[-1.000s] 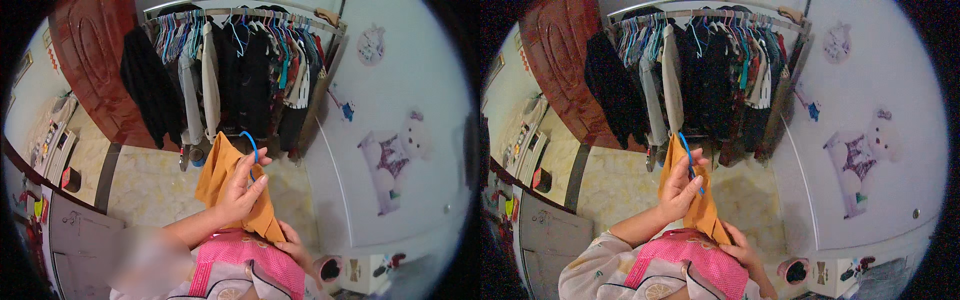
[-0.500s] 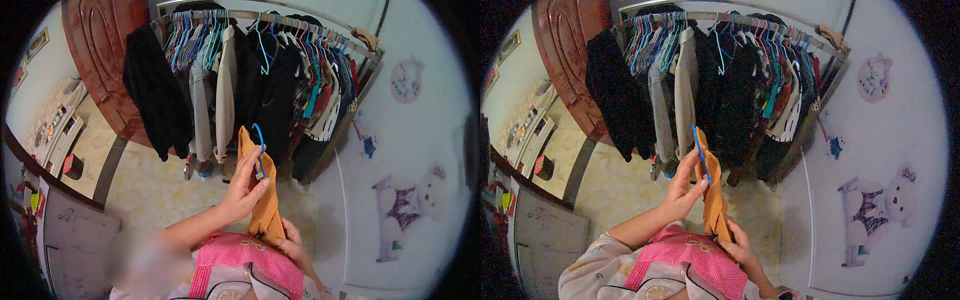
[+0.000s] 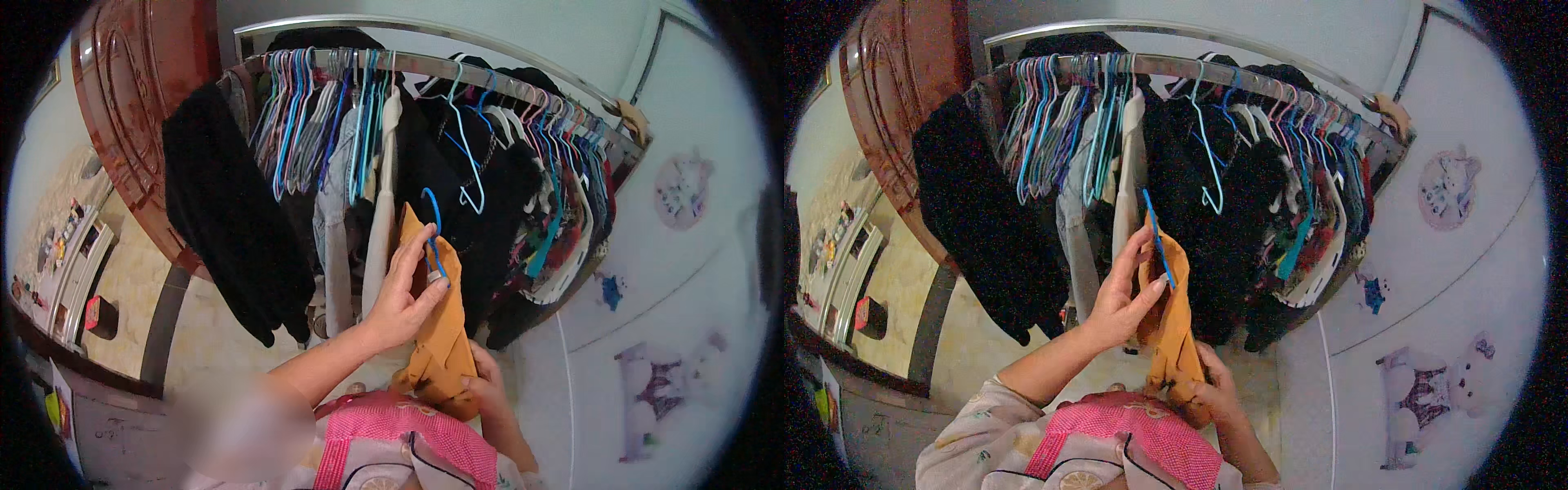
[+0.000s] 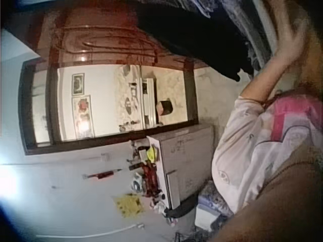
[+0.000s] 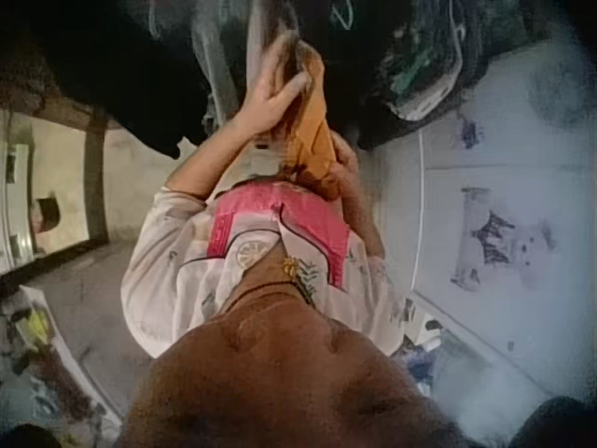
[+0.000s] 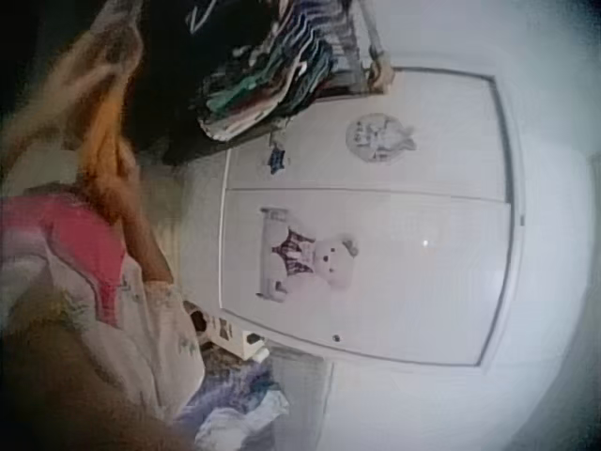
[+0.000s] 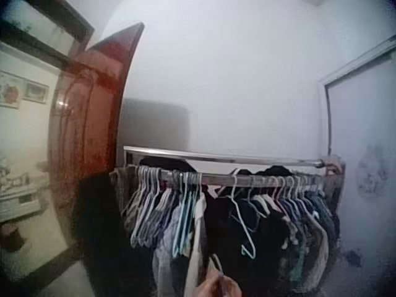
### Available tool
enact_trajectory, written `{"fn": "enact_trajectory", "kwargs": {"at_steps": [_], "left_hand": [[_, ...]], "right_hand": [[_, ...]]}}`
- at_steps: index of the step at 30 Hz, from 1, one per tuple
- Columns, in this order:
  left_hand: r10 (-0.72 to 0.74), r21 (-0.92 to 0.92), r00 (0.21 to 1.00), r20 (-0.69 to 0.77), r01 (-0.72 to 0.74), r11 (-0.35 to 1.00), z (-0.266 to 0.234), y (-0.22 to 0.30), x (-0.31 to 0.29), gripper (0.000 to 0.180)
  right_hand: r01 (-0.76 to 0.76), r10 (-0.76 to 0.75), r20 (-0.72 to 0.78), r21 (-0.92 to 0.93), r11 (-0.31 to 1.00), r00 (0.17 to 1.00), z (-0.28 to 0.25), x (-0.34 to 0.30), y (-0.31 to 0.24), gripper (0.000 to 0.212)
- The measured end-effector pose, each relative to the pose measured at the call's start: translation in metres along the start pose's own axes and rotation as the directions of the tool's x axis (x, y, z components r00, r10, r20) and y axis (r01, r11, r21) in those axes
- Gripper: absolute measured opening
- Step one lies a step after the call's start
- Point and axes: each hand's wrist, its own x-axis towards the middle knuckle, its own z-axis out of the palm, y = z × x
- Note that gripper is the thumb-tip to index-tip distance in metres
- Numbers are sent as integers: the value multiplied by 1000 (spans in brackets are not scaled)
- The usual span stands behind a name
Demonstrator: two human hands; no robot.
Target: The person repeatedly takes garments from a clothing rack, removes them from hangers, and then re-hangs them. The person handles several different tops and dresses, placing them back on the rack after briefly holding them.
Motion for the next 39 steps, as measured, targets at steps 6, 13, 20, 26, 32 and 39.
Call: {"fn": "enact_trajectory", "kwargs": {"at_steps": [6, 13, 20, 26, 32, 39], "left_hand": [[104, 341, 993, -57, -79, 937, -63, -39, 48, 48], [38, 393, 999, 15, -41, 919, -82, -74, 66, 43], [34, 439, 999, 0, -31, 898, -88, -80, 77, 41], [30, 449, 998, -49, -4, 893, -82, -83, 85, 40], [36, 489, 994, -104, 20, 872, -76, -84, 92, 37], [39, 431, 983, -177, 42, 901, -68, -92, 97, 33]], "right_hand": [[47, -37, -101, 100, 994, 994, -1, 88, 15, 74], [101, -91, -84, 124, 987, 992, 0, 181, -11, 70], [206, -220, 59, 189, 960, 974, -28, 278, -32, 68], [251, -275, 126, 174, 952, 953, -42, 293, -58, 66], [198, -220, 89, 211, 957, 971, -47, 286, -66, 74], [99, -114, 98, 148, 984, 989, -24, 269, -111, 75]]}}
